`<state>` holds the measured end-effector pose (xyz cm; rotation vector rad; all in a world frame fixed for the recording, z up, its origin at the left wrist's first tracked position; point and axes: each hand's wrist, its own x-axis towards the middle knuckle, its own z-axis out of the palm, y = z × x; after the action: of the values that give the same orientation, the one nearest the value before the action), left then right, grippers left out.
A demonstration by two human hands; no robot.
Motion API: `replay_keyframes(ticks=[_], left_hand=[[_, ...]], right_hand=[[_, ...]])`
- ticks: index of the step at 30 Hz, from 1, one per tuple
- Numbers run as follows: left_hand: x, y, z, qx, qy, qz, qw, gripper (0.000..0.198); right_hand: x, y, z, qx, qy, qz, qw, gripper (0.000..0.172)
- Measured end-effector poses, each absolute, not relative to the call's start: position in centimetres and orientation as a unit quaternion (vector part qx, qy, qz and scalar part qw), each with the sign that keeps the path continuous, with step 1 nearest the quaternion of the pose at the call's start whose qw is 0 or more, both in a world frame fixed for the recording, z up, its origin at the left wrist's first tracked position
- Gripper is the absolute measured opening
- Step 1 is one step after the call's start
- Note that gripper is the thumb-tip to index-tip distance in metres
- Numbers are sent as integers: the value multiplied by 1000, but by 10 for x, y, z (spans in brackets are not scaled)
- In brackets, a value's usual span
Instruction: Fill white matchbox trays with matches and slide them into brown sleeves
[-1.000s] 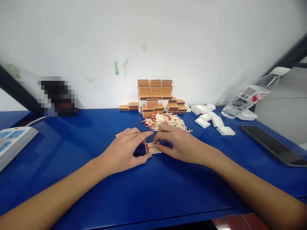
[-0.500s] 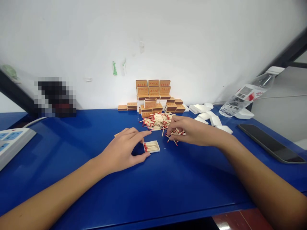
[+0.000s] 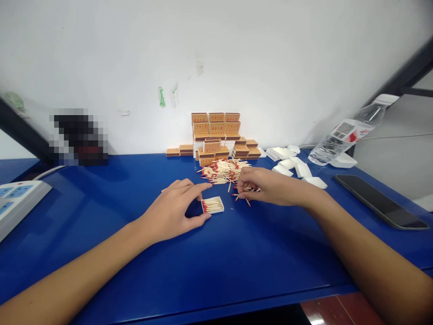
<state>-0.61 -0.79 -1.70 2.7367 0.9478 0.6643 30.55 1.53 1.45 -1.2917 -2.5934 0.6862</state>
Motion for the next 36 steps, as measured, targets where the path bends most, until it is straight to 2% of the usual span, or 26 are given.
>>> replay_keyframes(ticks=[5, 20, 25, 28, 32, 36], left_hand=[[-7, -8, -17, 917, 317, 226, 85, 58], [-6, -8, -16, 919, 314, 221, 85, 58], [-5, -8, -17, 918, 318, 223, 82, 60], [-5, -9, -16, 918, 314, 228, 82, 60], [-5, -10, -16, 920, 308, 230, 82, 57], [-5, -10, -16, 920, 304, 234, 79, 57]], right_hand=[[306, 16, 8, -433, -866, 239, 76, 23], [299, 16, 7, -400, -884, 223, 88, 17], [280, 1, 14, -402, -880, 205, 149, 22], [259, -13, 12, -391, -879, 201, 183, 19], [244, -19, 3, -390, -885, 192, 168, 13], [250, -13, 1, -386, -884, 176, 195, 6]])
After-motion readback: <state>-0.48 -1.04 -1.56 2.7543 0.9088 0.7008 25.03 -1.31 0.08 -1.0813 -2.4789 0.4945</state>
